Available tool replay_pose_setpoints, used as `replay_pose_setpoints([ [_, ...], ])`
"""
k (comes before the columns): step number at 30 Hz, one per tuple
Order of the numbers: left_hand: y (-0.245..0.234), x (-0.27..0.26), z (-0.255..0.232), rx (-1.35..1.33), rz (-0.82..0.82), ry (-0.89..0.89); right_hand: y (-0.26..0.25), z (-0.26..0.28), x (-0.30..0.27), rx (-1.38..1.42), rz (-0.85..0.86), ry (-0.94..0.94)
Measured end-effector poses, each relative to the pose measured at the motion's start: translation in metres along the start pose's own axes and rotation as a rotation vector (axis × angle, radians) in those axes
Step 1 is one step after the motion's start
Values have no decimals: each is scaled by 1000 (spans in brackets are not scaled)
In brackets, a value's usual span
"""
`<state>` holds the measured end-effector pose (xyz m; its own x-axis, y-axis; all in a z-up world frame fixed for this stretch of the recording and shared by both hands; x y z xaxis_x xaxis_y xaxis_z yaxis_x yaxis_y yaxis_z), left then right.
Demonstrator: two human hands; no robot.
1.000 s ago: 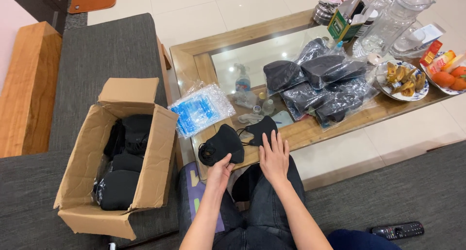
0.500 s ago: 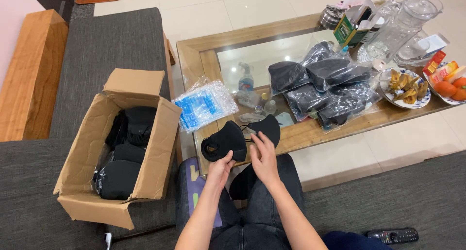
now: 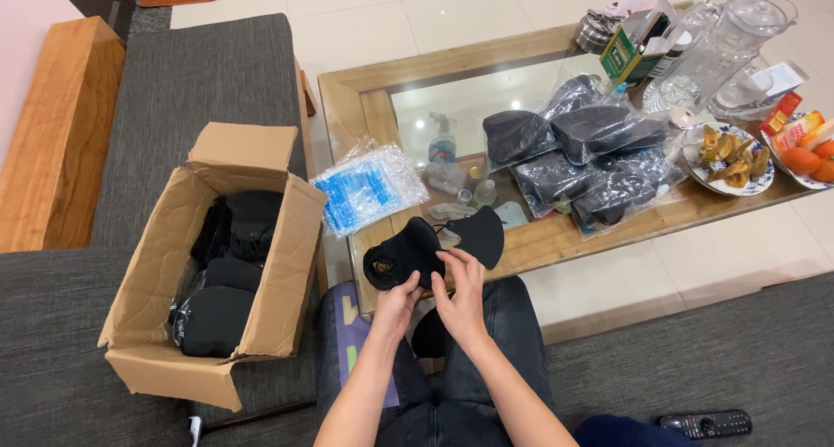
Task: Picking black fabric masks from a cardboard box and placing them into plastic bags on a table
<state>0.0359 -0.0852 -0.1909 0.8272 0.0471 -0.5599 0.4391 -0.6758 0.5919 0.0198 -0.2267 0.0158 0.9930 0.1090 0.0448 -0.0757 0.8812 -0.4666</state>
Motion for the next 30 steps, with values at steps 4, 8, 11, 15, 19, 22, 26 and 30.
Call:
replay_pose_setpoints([
  [4,1,4,2,14,14,-6,2,-3,0,-42,-46,-63],
  [8,-2,7,3,26,-20,3,12,-16,0,-72,-85,-135],
  [11,11,-9,-7,26,-13,7,15,-25,-2,-104,-90,-95],
  [15,2,4,0,40,0,11,13,-27,1,-103,-80,-39],
  [19,1,3,-1,33,-21,16,12,-32,3,-72,-112,-42],
  [22,4,0,-4,-3,-27,9,4,-40,9,83,-176,-47],
  [26,24,-26,-26,-61,-47,34,-13,-80,18,317,-328,-9],
  [30,35,-43,-39,-114,-59,68,-37,-105,19,484,-469,270],
])
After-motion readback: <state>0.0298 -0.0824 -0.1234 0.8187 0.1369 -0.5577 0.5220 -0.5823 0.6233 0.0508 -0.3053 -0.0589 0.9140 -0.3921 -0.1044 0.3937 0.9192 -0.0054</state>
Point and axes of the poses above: each hand's wrist, its own x-axis towards the middle knuckle, its own y-axis out of the palm, z = x × y, the point moved 6 cm from there along x, towards the middle knuckle, and after that the axes turned 7 degrees about z, right-handed, at the moved point
